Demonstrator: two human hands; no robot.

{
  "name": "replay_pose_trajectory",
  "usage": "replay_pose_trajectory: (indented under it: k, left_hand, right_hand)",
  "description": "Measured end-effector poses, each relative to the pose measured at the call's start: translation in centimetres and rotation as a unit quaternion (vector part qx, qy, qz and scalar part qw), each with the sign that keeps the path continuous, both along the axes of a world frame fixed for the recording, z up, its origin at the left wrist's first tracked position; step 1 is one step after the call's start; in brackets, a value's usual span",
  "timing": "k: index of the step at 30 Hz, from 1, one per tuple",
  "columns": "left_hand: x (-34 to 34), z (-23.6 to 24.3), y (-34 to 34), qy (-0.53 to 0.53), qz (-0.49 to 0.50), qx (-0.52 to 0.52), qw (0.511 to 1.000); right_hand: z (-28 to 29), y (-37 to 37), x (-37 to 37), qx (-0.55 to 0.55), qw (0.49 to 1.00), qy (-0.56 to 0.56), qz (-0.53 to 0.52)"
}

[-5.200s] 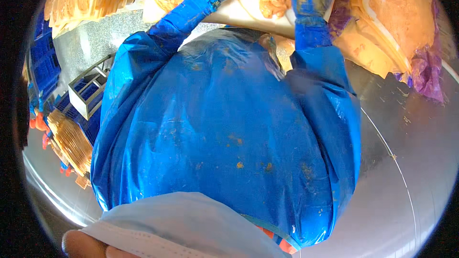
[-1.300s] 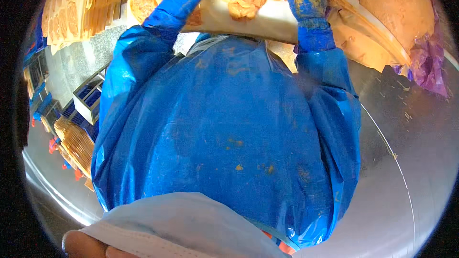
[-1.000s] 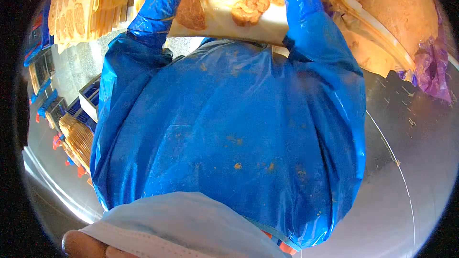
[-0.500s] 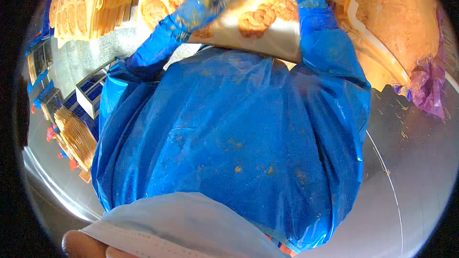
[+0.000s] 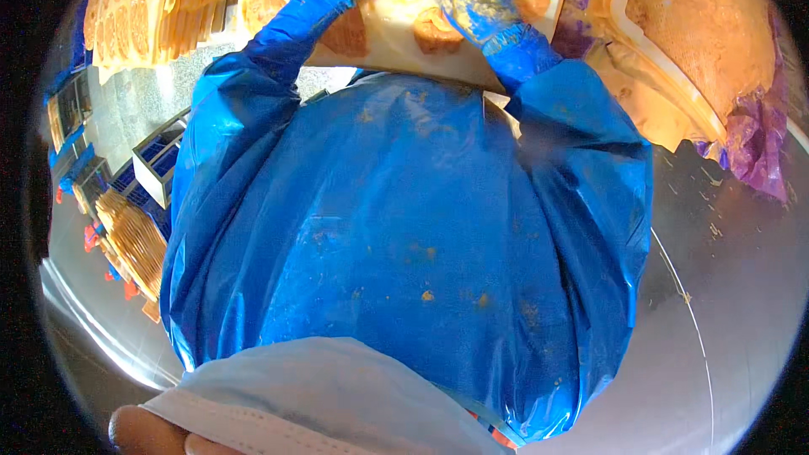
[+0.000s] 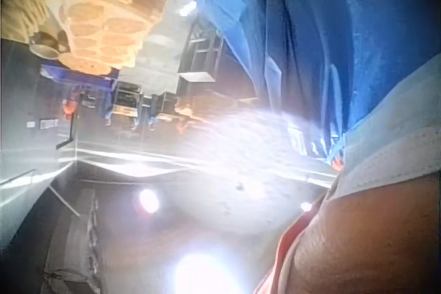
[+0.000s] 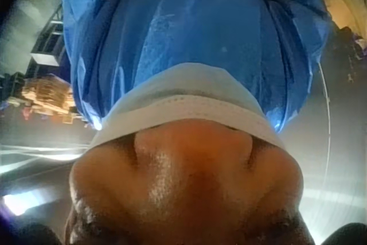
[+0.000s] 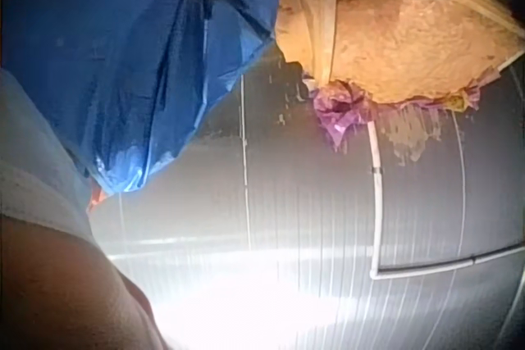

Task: Arrange pieces of raw meat into molds on a tray.

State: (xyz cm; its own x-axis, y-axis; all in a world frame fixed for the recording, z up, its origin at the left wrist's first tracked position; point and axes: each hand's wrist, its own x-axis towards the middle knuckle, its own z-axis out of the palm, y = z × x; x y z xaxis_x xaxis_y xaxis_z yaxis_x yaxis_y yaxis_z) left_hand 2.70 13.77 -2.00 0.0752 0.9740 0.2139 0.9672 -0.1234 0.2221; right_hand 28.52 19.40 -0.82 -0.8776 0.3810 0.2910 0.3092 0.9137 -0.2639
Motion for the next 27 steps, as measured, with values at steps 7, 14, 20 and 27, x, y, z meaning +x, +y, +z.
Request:
replay_pose_trajectory:
  k: [7, 14, 20, 27]
  left_hand:
    - [2.4, 0.1, 0.6, -0.003, 0.047, -0.02, 0.999]
    - [7.7, 0.6, -0.2, -0.105, -0.06, 0.042, 0.992]
    - [10.8, 0.9, -0.9, -0.026, -0.039, -0.008, 0.999]
    - [13.4, 0.4, -0.5, -0.031, -0.092, 0.046, 0.994]
  right_hand:
    - [-1.1, 3.1, 6.9, -0.146, 0.961, 0.173, -0.16]
    - [0.4, -0.7, 6.0, 0.01, 0.976, 0.084, -0.201]
    - [-0.3, 0.0, 7.4, -0.097, 0.966, 0.201, -0.127]
    - [-3.9, 1.4, 10.5, -0.169, 0.967, 0.057, -0.184]
